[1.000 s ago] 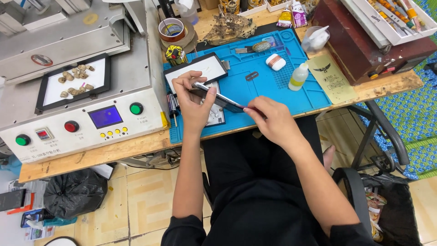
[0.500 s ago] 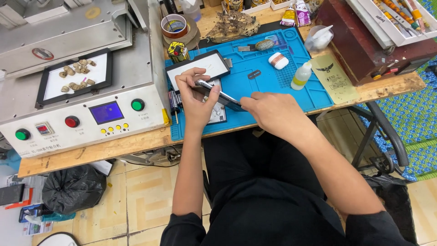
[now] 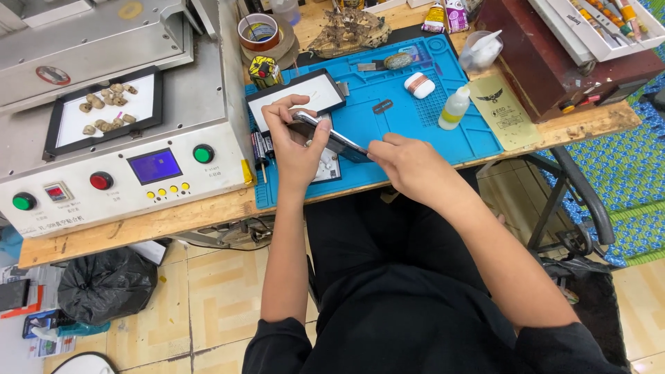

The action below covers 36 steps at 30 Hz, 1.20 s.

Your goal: Applying adhesive to a smartphone frame and assembling the back cover

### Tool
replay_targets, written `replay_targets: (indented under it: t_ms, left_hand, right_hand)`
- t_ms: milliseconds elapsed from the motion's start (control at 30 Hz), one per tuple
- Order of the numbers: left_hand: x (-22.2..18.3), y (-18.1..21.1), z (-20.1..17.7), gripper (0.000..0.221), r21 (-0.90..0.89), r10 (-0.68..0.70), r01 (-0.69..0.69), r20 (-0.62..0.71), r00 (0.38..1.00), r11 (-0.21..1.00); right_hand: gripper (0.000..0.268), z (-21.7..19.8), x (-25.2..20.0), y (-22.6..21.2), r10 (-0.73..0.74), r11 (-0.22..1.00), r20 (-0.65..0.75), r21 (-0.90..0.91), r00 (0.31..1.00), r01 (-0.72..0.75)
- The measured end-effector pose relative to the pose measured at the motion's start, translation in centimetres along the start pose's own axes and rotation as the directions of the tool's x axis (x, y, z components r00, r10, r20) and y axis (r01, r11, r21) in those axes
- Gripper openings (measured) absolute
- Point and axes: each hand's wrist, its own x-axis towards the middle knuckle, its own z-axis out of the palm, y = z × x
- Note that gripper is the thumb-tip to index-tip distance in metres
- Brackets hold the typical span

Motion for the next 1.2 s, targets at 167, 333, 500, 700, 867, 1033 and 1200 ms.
replay_targets:
  t_ms: [167,333,500,700,867,1033,1200]
  left_hand:
    - [0.1,0.3,0.1,0.054,0.0,-0.002,0.002,-0.003,1.0,1.0]
    - [0.0,0.3,0.1,0.053,-0.003,-0.01,0.01,-0.003,1.0,1.0]
    - [0.0,0.3,0.1,0.053,-0.011,-0.021,0.021,-0.007,1.0,1.0]
    - [0.0,0.4,0.1,0.052,-0.016,-0.023,0.023,0.002,1.0,1.0]
    - [0.0,0.2,0.0,0.053,-0.006,-0.003,0.003,0.008,1.0,1.0]
    - [-0.2,0.3,-0.1,0.053,0.002,0.021,-0.021,0.016,1.0,1.0]
    - [0.1,0.0,0.0,0.052,-0.014,0.018,-0.017,0.018,1.0,1.0]
  right_hand:
    - [0.028,0.2,-0.3,0.1,0.013,0.996,0.02,0.092,1.0,-0.015]
    - [0.03,0.6,-0.5,0.3,0.024,0.989,0.023,0.146,0.999,-0.027]
    - [0.022,0.2,-0.4,-0.3,0.016,0.981,-0.001,0.192,1.0,-0.016]
    - [0.022,0.8,-0.8,-0.1,0.001,0.972,-0.036,0.234,0.999,0.007]
    - [0.018,0.7,-1.1,-0.2,0.002,0.976,-0.051,0.216,0.999,0.009]
    - [0.016,0.7,-1.6,-0.7,0.015,0.979,-0.078,0.203,0.997,0.002]
    - [0.017,0.8,-1.8,-1.2,0.043,0.999,-0.185,0.032,0.982,-0.038]
